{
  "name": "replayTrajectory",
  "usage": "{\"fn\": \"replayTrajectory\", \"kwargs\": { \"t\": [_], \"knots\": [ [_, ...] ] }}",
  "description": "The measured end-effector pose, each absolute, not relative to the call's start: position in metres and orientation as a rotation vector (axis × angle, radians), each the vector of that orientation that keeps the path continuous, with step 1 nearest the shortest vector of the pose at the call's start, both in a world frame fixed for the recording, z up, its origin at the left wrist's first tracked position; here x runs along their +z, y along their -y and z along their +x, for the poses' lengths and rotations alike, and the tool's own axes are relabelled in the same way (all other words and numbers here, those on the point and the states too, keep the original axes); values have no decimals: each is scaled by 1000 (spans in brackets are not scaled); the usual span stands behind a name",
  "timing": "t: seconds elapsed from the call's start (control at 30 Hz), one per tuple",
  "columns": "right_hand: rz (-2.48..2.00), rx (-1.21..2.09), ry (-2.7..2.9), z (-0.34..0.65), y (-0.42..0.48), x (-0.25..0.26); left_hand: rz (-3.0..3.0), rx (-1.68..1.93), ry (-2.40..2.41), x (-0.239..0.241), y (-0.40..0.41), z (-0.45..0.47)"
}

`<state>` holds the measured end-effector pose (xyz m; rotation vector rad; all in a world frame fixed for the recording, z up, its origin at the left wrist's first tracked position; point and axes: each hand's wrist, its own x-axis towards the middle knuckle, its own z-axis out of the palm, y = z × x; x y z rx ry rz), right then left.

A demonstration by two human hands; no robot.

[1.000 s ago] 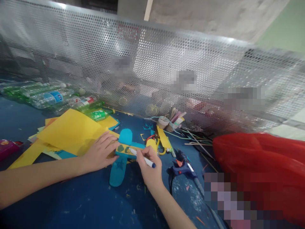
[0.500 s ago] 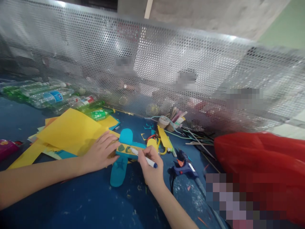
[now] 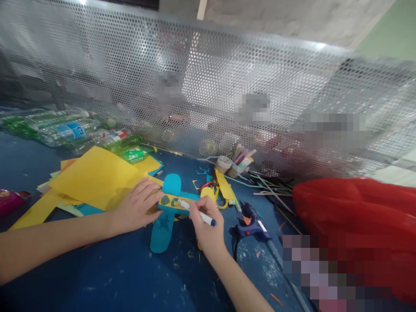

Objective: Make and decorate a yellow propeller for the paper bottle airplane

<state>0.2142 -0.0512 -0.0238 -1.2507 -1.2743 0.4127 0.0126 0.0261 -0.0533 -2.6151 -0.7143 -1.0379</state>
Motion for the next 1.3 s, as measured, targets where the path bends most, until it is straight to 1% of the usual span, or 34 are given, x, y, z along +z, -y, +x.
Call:
{"fn": "replayTrajectory", "kwargs": {
  "t": [1.3],
  "knots": [
    [-1260, 438, 1362, 215, 50, -25, -2616, -1058, 693, -54, -26, 12]
  ]
}}
